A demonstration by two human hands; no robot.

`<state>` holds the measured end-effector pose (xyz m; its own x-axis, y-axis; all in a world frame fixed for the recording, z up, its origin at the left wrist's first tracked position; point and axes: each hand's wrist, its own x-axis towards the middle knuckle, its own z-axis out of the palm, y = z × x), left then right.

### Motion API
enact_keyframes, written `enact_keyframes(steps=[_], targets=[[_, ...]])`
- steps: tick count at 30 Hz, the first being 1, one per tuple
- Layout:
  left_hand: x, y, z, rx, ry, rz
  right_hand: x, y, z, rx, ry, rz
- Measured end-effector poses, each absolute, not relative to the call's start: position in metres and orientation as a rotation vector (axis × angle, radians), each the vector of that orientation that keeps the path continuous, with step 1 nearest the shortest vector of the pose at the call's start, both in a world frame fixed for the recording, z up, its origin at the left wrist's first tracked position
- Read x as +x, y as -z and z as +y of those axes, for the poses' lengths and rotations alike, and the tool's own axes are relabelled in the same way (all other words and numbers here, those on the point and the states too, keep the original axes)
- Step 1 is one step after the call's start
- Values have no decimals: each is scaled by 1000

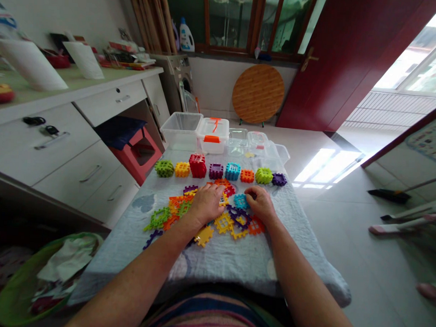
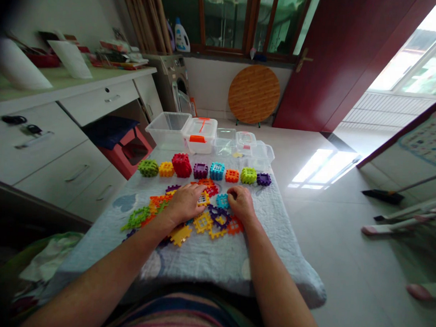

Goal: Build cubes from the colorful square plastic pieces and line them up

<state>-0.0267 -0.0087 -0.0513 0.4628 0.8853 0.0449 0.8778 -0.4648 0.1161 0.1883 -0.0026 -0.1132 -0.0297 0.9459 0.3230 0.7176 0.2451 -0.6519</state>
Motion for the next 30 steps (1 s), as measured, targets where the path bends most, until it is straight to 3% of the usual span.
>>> enact_keyframes(steps=[21, 30], targets=[[-82, 41, 1, 2481, -508, 1380, 188, 114, -4, -1522, -362, -1815], [-48, 43, -4, 2617, -228, 1462, 189, 116, -2, -1528, -364, -1826]])
